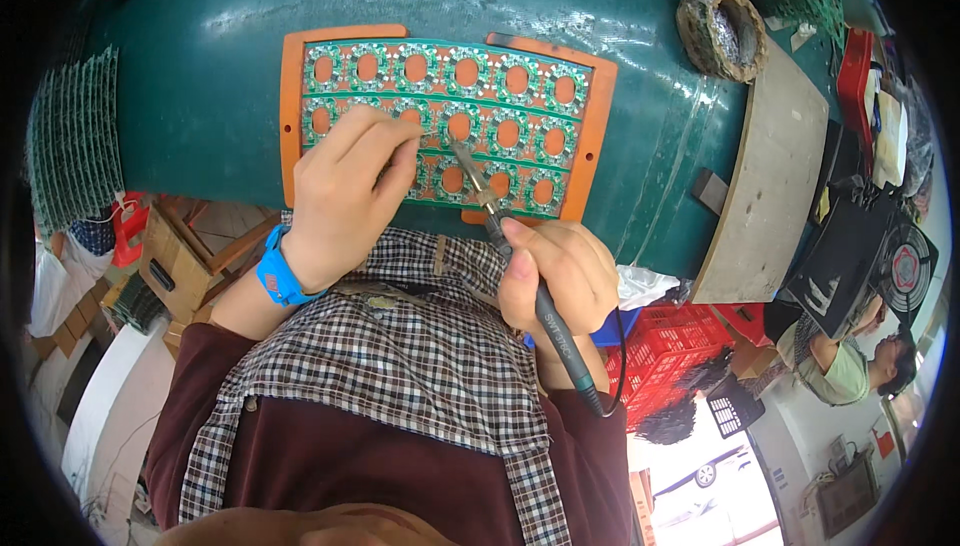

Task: The person solders electronic components onto circuit board panels positioned in a fixture using a soldering iron, repeatedly removing finished panels, loading new panels, and pressing a metal plate over each new panel.

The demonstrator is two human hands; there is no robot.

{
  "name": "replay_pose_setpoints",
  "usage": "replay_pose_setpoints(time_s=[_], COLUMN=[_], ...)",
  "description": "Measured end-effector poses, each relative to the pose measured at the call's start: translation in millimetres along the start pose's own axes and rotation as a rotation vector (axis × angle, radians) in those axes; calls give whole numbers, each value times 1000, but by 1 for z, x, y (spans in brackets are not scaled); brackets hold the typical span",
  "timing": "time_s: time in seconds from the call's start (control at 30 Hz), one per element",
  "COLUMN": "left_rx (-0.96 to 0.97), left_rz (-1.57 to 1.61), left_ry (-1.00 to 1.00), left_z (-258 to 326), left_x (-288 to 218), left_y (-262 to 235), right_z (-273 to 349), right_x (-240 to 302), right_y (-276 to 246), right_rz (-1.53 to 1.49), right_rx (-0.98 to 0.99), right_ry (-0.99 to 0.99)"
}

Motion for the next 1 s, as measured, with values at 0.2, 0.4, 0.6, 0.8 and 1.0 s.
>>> replay_pose_setpoints(time_s=[0.2,0.4,0.6,0.8,1.0], left_rx=[8,19,-64,-62,-32], left_rz=[4,-59,-35,-60,-68], left_ry=[-46,30,-44,-54,-4], left_z=[2,-3,-22,-30,-31], left_x=[-2,-3,1,3,3], left_y=[3,-6,-6,2,0], right_z=[-4,-3,-19,-27,-28], right_x=[-3,-1,-8,-14,-13], right_y=[5,2,1,14,15], right_rz=[4,-7,30,12,29], right_rx=[44,21,18,12,27], right_ry=[-25,5,60,35,31])
Point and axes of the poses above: each hand's wrist, its own z-axis away from the middle knuckle, its own y-axis out of the palm, x = y × z, the point moved 1 cm from there along -z, towards the middle knuckle, and after that the axes turned 13 degrees about -y, right-handed, at the moved point
